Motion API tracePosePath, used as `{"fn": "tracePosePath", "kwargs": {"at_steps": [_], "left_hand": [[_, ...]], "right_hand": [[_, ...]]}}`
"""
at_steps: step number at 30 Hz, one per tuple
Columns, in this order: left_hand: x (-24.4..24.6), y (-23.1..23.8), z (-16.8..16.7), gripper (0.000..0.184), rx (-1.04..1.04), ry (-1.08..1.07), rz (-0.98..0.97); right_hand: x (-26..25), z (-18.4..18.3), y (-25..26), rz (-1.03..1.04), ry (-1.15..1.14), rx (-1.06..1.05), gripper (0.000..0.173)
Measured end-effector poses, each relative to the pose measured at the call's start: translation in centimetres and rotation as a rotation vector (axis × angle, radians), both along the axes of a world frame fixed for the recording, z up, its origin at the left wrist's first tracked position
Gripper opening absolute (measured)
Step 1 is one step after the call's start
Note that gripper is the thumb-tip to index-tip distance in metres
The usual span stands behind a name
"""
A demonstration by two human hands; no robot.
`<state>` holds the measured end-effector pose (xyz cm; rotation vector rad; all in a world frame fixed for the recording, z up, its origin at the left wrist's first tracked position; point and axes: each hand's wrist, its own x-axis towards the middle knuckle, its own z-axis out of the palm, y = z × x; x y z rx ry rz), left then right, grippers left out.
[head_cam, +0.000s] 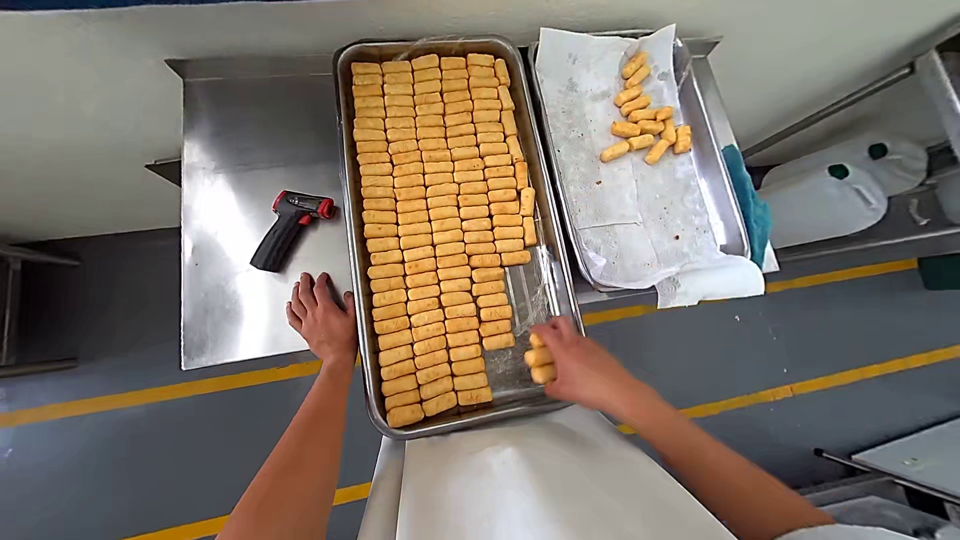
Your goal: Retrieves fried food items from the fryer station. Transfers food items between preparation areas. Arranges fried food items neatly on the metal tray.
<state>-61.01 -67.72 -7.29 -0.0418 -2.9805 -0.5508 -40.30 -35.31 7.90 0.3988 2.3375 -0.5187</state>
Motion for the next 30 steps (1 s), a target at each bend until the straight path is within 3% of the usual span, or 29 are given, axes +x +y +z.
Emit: {"fn": "tracePosePath", "kwargs": {"at_steps": [4,8,11,14,20,25,30], "left_hand": [[0.1,-0.2,0.5,0.053,0.084,-0.036,-0.009],[0.4,-0.4,4.1,0.053,0.520,-0.121,0.048],[2.6,0.5,7.8,0.046,0.720,-0.145,-0.118],[6.5,3.3,10.2,0.034,0.648,-0.275,-0.437],[12.8,10.4,10.0,0.026,0.199,-0.420,-1.121],[13.5,13.1,8.3,0.026,-0.142,-0.479,-1.209],[15.2,13.2,9.1,0.041,-0.121,-0.541,-1.201]], "right_hand": [[1.7,-2.6,-4.1,0.011,-0.003,-0.066,0.088],[2.7,-3.1,-3.8,-0.175,0.137,-0.126,0.088],[4.1,-4.7,-3.3,-0.333,0.166,-0.153,0.082],[4.3,-5.4,-4.9,-0.347,0.225,-0.175,0.065],[4.7,-5.5,-4.8,-0.303,0.226,-0.192,0.074],[4.6,-6.5,-4.0,-0.352,0.176,-0.252,0.066],[5.0,-7.6,-3.7,-0.443,0.273,-0.341,0.058]]}}
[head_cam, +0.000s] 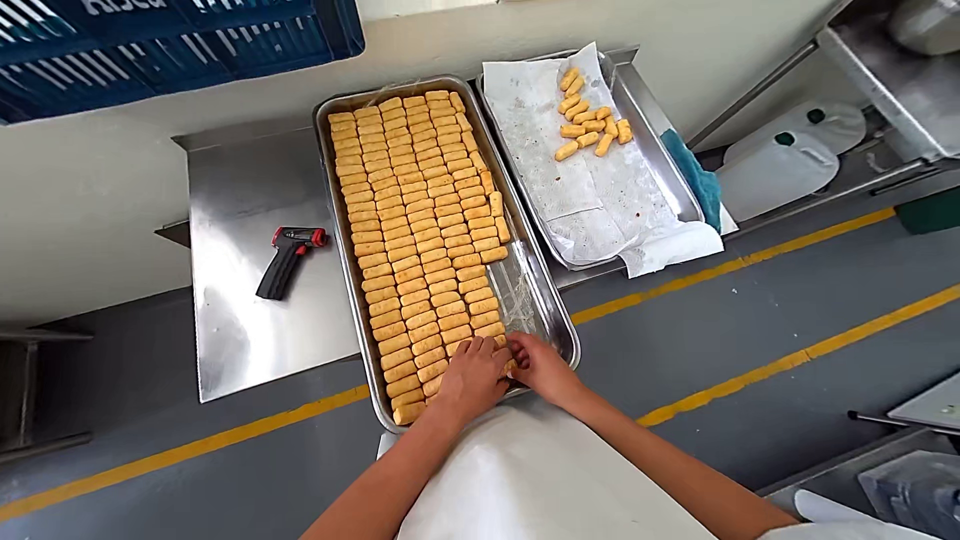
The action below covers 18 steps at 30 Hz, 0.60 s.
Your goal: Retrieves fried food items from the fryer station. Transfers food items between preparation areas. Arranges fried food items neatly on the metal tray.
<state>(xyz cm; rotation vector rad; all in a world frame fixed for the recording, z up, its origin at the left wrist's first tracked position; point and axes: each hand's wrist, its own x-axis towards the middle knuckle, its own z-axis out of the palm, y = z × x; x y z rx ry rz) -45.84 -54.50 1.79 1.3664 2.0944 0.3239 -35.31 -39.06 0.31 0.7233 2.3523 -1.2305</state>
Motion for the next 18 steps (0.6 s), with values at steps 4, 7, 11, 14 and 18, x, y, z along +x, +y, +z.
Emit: {"fn": "tracePosePath", "kwargs": {"at_steps": [4,7,11,14,18], "left_hand": [[0.8,0.9,-0.3,0.041,-0.084,0.015,-0.002],[0.8,1.7,-0.2,0.063,-0.147,0.057,0.004],[0.5,2.1,-0.4,0.072,-0.144,0.089,0.067],[0.8,1.7,-1.3,0.065,-0.041,0.170,0.081],[1.7,1.0,-2.1,0.067,0.118,0.263,0.133]], "right_hand": [[-1.4,0.6,1.5,0.051,-0.030,-0.079,0.056],[-3.4,0.6,3.2,0.012,0.050,-0.048,0.069],[-7.8,1.1,4.2,0.114,0.091,-0.055,0.084],[-10.5,0.2,5.0,-0.038,0.179,-0.138,0.070],[-12.0,-0.2,3.9,0.032,0.233,0.007,0.074]]}}
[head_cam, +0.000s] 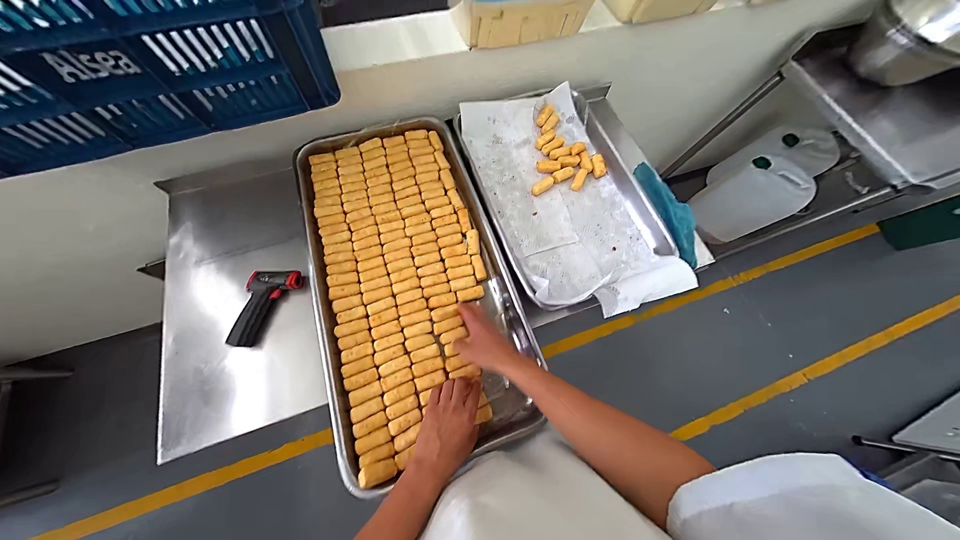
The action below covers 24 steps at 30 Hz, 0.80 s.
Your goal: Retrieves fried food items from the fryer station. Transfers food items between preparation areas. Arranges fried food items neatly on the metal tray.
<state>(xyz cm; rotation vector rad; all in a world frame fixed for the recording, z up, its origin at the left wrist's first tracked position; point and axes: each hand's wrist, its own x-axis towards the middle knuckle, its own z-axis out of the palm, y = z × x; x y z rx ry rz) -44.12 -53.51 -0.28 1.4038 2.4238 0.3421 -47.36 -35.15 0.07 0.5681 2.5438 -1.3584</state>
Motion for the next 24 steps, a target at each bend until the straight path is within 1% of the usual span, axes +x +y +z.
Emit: {"fn": "tracePosePath", "kwargs": {"at_steps": [1,2,4,5,6,8,10,11,13,15,16,17,18,20,22,24], "left_hand": [[0.0,0.0,-0.1,0.070,0.023,0.025,0.004],[0.1,0.0,-0.4,0.071,0.047,0.052,0.007],[0.2,-0.1,-0.9,0.073,0.079,0.106,0.015],[0.2,-0.1,-1.1,0.073,0.086,0.131,0.020],[0.3,-0.1,-1.2,0.073,0.083,0.139,0.024],[0.3,-0.2,-1.1,0.072,0.058,0.125,0.031],[0.3,-0.3,-1.1,0.071,0.057,0.118,0.039],[0.2,-0.4,-1.2,0.070,0.061,0.126,0.044],[-0.2,-0.5,-1.8,0.070,0.089,0.182,0.054],[-0.5,-0.4,-2.1,0.069,0.098,0.185,0.058],[-0.5,-0.3,-1.7,0.069,0.075,0.147,0.061],[-0.5,-0.2,-1.2,0.067,0.040,0.099,0.065],[-0.6,-0.1,-1.0,0.066,0.015,0.067,0.069],[-0.6,-0.3,-1.1,0.061,-0.003,0.050,0.072],[-0.5,-0.5,-1.5,0.059,0.015,0.057,0.060],[-0.6,-0.7,-1.9,0.059,0.050,0.091,0.041]], "right_hand": [[-0.2,0.1,0.2,0.064,-0.021,0.028,0.075],[-0.4,0.3,1.0,0.118,-0.048,0.012,0.072],[-1.0,1.2,3.7,0.178,-0.054,-0.075,0.054],[-1.5,2.0,5.5,0.172,-0.027,-0.089,0.044],[-2.2,2.9,7.7,0.137,0.016,-0.052,0.036],[-4.6,4.2,13.1,0.028,0.135,0.146,0.028],[-7.9,4.7,19.1,-0.032,0.176,0.369,0.031],[-9.8,4.5,21.8,-0.036,0.166,0.443,0.035],[-13.0,3.1,26.2,0.005,0.118,0.550,0.048],[-14.6,1.1,29.0,0.084,0.042,0.651,0.058],[-14.7,0.2,29.9,0.118,-0.006,0.692,0.059],[-14.7,-0.6,30.4,0.142,-0.057,0.731,0.055],[-14.6,-1.1,30.6,0.155,-0.102,0.767,0.049],[-14.4,-1.5,30.9,0.143,-0.102,0.798,0.040],[-14.1,-0.2,30.2,0.113,-0.034,0.749,0.036],[-12.2,2.5,27.4,0.054,0.035,0.591,0.039]]}}
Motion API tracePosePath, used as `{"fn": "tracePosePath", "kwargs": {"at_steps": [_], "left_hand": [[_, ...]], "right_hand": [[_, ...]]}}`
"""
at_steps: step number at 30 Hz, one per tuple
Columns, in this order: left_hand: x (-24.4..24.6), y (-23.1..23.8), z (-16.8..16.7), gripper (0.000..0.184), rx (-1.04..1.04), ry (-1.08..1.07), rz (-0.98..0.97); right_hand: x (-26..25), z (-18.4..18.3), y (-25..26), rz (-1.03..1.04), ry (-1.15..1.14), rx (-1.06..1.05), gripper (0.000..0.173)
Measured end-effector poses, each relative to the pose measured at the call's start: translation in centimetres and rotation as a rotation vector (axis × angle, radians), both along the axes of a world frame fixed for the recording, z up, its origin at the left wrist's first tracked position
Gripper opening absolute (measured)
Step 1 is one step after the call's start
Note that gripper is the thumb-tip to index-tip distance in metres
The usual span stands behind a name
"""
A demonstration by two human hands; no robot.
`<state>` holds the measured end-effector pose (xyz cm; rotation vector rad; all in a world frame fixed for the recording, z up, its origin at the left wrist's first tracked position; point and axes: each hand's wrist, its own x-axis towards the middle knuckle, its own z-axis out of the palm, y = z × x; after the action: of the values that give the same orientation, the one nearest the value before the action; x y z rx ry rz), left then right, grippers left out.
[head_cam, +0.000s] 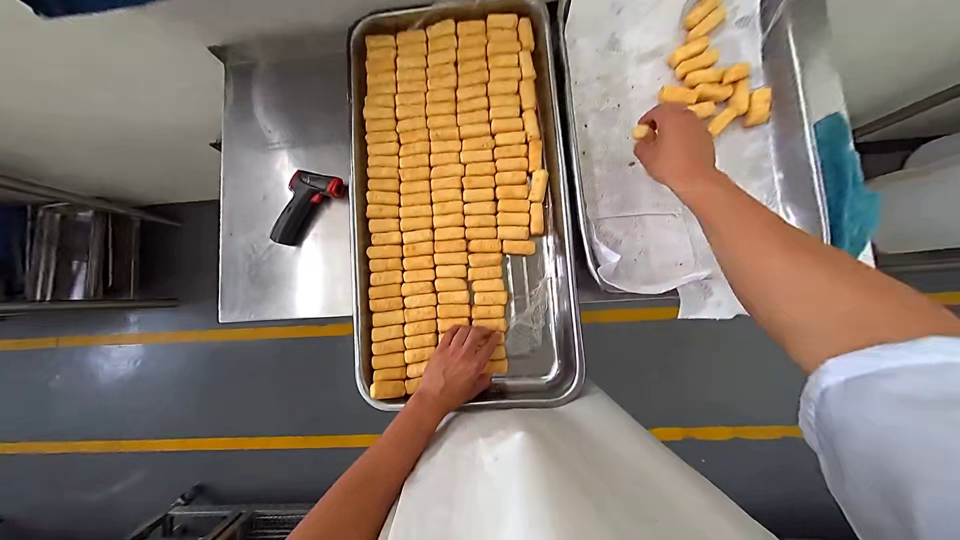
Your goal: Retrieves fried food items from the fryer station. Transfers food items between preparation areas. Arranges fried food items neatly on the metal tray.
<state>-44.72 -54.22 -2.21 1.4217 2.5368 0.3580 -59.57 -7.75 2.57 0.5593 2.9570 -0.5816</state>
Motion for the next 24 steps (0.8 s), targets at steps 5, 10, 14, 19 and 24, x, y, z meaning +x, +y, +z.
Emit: {"fn": "tracePosePath", "kwargs": {"at_steps": [5,10,14,19,24], "left_hand": [[-0.6,-0.1,0.0,0.064,0.000,-0.004,-0.045],[-2.3,-0.2,1.8,0.068,-0.108,-0.237,-0.121],[-3.7,-0.4,2.7,0.062,-0.137,-0.330,-0.190],[-5.1,-0.9,3.6,0.045,-0.040,-0.445,-0.151],[-10.0,-7.3,4.9,0.029,0.352,-0.399,0.304]], "right_hand": [[10.9,4.4,-13.2,0.171,-0.043,-0.601,0.031],[21.6,1.4,-24.6,0.270,-0.366,-0.933,0.024],[25.4,-1.2,-27.2,0.213,-0.260,-0.816,0.020],[25.6,-1.3,-29.3,0.125,-0.179,-0.577,0.010],[25.1,-0.8,-31.1,0.005,-0.286,-0.526,0.020]]}}
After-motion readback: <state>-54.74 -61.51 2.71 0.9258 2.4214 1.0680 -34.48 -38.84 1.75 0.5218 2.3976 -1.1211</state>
